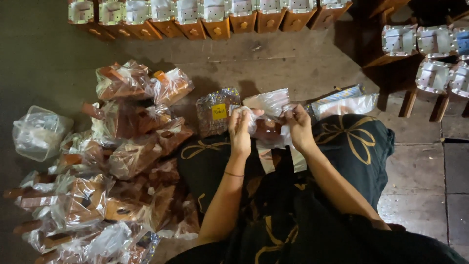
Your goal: The person sits on the floor and repeatedly picks up small wooden items, places them into clear plastic bags, and seals the bags. The person handles the items one at a time, folding the bag edges to close them.
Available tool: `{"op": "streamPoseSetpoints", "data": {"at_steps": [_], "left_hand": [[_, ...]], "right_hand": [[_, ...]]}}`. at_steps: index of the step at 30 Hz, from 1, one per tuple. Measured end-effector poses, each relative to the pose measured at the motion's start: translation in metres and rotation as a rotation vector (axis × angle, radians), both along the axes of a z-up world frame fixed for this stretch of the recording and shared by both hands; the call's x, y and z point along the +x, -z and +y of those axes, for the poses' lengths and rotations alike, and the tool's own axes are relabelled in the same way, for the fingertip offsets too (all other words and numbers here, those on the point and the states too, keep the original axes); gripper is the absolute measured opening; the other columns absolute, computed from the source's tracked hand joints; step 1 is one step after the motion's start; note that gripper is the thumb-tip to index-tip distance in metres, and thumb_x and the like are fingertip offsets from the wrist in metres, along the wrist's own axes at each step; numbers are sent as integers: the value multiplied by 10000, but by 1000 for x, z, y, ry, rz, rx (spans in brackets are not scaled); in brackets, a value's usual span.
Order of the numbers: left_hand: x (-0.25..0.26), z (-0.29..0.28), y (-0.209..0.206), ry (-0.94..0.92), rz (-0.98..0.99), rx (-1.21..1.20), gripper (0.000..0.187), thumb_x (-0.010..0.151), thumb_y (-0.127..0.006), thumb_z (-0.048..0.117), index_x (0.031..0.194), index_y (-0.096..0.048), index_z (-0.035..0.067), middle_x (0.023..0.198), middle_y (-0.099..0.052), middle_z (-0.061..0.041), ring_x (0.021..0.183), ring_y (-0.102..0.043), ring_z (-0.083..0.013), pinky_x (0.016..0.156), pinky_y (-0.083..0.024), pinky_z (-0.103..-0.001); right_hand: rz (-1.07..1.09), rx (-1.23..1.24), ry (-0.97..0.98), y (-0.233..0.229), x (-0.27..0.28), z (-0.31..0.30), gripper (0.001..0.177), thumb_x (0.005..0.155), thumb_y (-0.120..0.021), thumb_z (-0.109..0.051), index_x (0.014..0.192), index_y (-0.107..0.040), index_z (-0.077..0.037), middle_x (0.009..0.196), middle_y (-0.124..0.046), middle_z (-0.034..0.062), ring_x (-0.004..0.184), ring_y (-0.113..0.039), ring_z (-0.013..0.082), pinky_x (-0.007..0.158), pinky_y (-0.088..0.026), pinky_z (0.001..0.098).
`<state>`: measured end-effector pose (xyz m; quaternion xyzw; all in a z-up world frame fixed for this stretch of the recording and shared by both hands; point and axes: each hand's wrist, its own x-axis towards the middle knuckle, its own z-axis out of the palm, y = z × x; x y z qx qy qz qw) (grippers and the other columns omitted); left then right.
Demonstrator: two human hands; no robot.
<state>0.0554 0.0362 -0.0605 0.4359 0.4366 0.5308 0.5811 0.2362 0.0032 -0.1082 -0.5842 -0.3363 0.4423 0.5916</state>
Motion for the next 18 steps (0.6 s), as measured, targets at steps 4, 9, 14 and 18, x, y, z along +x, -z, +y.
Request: {"op": "streamPoseSetpoints", "data": {"at_steps": [4,9,14,18], "left_hand": [[10,16,62,-102,-147,-145,243,1071,-579,293,1156,-595,66,979,-746,-195,851,-760,-262,666,-614,-351],[10,22,92,-93,12,-220,302,1051,-567,258,1320,-550,122,980,-755,-129,759,-728,-145,606,-560,-202],[3,29,111,59,206,-146,420,1061,-565,292,1426,-523,87,1009,-739,-142,720,-670,-116,660,-562,-233],[-2,36,117,156,432,-29,397,1066,-519,360,1417,-564,180,1016,-696,-176,730,-724,-239,666,-594,-369]], "right_hand": [[-422,10,-102,23,2,8,101,1003,-678,-76,920,-648,-27,745,-652,111,748,-634,237,730,-528,377],[-732,-220,-171,49,4,36,287,905,-728,-206,1150,-602,-125,956,-773,139,929,-712,457,833,-536,598],[-927,-218,-223,119,14,76,102,869,-763,-222,939,-736,-291,815,-768,-44,818,-756,278,756,-608,428],[-693,-115,-268,69,-4,78,131,893,-789,-199,1022,-776,-178,846,-779,70,835,-761,324,728,-600,454]]}}
